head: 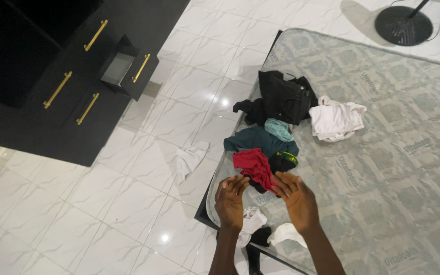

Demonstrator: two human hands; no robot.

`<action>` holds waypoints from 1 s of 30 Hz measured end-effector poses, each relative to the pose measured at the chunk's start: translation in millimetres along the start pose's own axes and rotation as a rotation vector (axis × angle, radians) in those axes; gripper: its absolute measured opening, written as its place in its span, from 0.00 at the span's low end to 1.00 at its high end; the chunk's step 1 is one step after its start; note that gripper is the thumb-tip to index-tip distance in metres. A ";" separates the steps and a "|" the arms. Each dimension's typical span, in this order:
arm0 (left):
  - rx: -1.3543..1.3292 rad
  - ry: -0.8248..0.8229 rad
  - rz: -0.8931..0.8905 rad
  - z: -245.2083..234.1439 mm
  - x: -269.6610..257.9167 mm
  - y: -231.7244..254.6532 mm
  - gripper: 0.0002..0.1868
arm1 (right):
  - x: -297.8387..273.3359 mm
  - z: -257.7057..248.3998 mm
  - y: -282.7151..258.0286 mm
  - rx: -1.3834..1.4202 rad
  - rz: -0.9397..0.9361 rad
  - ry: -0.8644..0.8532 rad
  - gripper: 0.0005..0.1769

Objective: The person folds a black pair of pants, a red shirt, and a dark green shirt by hand and places each item into a wardrobe drawer.

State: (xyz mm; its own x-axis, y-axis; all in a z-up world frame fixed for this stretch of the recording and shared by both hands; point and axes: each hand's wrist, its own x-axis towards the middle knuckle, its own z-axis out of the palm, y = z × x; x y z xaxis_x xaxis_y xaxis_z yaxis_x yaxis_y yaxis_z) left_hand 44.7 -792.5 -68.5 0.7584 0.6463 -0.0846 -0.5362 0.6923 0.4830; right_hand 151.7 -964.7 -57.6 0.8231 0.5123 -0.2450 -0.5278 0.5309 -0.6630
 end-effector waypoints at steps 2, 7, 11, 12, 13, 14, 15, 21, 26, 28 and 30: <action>0.034 -0.001 0.016 -3.9 7.2 2.0 0.22 | 10.2 -3.9 -0.1 -0.037 -0.016 0.010 0.27; 0.040 0.024 0.002 -21.8 16.5 7.9 0.21 | 29.1 -8.1 7.9 -0.134 -0.027 0.063 0.27; 0.110 0.024 -0.011 -43.5 32.3 1.9 0.20 | 48.7 -28.1 26.8 -0.190 -0.030 0.141 0.27; 0.155 0.013 -0.012 -50.6 38.9 -0.8 0.20 | 55.5 -37.0 33.0 -0.197 -0.036 0.158 0.27; 0.199 0.001 -0.013 -58.0 45.8 -3.4 0.20 | 65.6 -46.2 40.1 -0.197 -0.038 0.173 0.26; 0.243 -0.001 -0.020 -65.5 45.0 -6.0 0.19 | 69.5 -57.2 47.8 -0.200 -0.034 0.195 0.25; 0.297 0.023 -0.051 -72.2 43.9 -8.3 0.19 | 72.5 -68.3 55.6 -0.203 -0.029 0.218 0.24; 0.538 0.061 -0.105 -100.4 66.1 -20.9 0.19 | 100.1 -136.5 101.8 -0.470 0.093 0.328 0.23; 0.732 0.073 -0.137 -142.5 82.7 -57.4 0.17 | 115.9 -182.9 152.1 -0.910 0.189 0.433 0.15; 0.729 -0.002 -0.099 -167.3 88.1 -80.5 0.15 | 120.1 -189.9 166.1 -1.130 0.169 0.472 0.14; 0.823 -0.028 -0.079 -191.8 91.6 -101.1 0.13 | 118.7 -195.1 176.1 -1.354 0.030 0.416 0.15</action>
State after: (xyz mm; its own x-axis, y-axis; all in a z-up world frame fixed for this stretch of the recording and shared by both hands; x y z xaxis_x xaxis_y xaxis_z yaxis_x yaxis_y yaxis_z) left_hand 97.3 -741.7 -292.2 0.7973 0.5899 -0.1282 -0.0467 0.2721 0.9611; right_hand 197.3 -942.1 -341.5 0.9413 0.1526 -0.3010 -0.1354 -0.6461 -0.7512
